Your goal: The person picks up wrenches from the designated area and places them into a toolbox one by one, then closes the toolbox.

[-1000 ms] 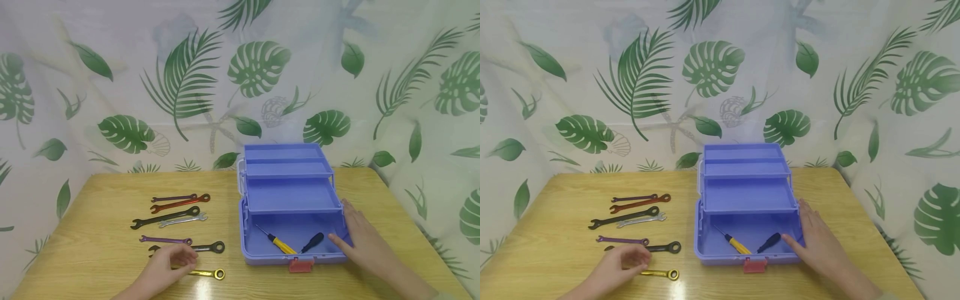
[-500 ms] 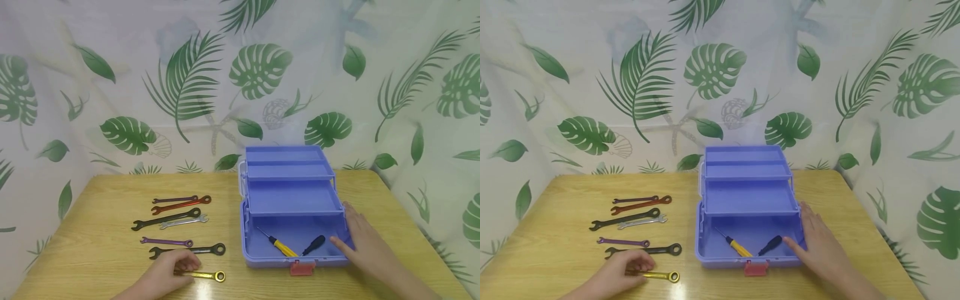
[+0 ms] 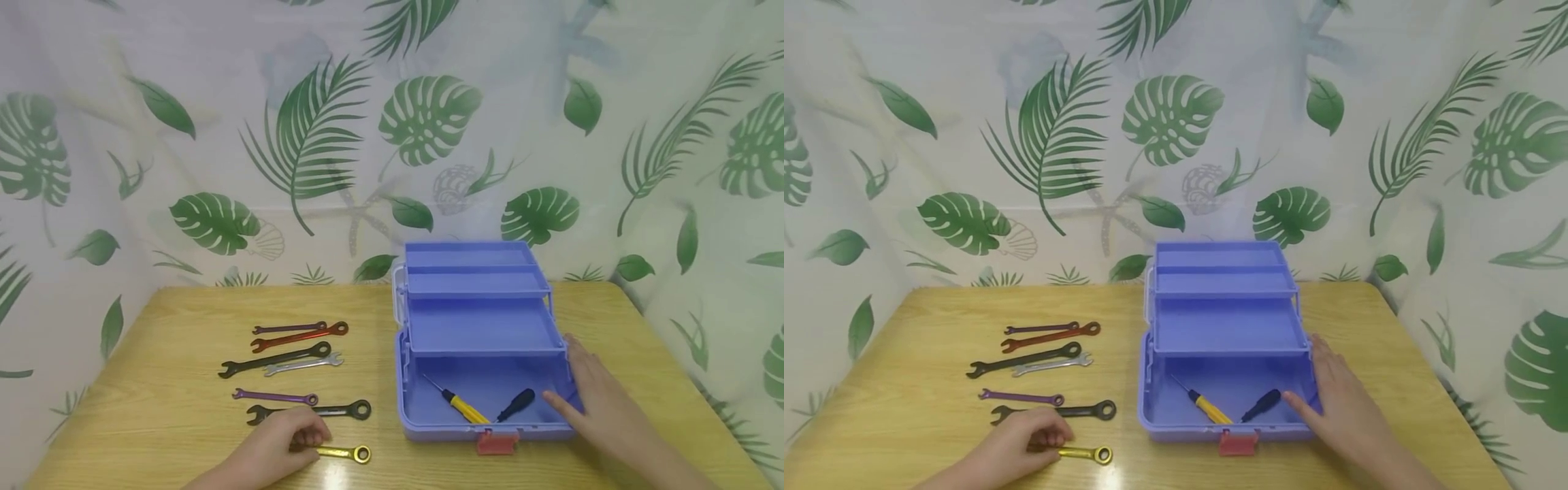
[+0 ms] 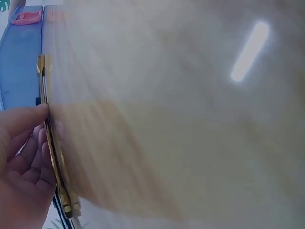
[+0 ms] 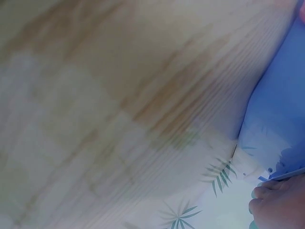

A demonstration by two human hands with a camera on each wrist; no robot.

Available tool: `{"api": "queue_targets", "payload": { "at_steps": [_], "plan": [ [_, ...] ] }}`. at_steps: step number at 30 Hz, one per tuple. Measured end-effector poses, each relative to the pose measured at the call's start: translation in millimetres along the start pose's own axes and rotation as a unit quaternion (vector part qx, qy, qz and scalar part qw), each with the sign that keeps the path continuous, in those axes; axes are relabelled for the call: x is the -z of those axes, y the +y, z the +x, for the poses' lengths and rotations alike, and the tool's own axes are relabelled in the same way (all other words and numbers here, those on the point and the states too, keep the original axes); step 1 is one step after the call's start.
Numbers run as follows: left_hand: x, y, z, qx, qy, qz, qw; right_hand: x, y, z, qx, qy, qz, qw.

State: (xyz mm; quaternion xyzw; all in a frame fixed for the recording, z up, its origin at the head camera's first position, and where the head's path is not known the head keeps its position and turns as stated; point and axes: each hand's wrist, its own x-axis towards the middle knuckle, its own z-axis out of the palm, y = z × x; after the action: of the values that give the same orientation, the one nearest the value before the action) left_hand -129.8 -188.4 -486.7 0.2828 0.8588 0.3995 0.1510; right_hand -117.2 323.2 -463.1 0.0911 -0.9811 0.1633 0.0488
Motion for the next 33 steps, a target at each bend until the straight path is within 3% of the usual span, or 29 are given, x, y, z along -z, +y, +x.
{"api": "queue_targets", "payload": {
  "at_steps": [7,23,33],
  "plan": [
    [0.0,-1.0,2.2,-0.049,-0.009,0.057,0.9971,0.2,1.8,-1.0,0.011,0.019,0.003,0.9998],
    [-0.4,1.9,3.3,-0.03,-0.01,0.067,0.9972,-2.2,2.6,0.0,0.006,0.009,0.001,0.9999],
    [4.3,4.1,3.6,-0.011,-0.016,0.052,0.9985,-5.2,3.5,-0.7,0.015,0.025,0.008,0.9995]
  ]
}}
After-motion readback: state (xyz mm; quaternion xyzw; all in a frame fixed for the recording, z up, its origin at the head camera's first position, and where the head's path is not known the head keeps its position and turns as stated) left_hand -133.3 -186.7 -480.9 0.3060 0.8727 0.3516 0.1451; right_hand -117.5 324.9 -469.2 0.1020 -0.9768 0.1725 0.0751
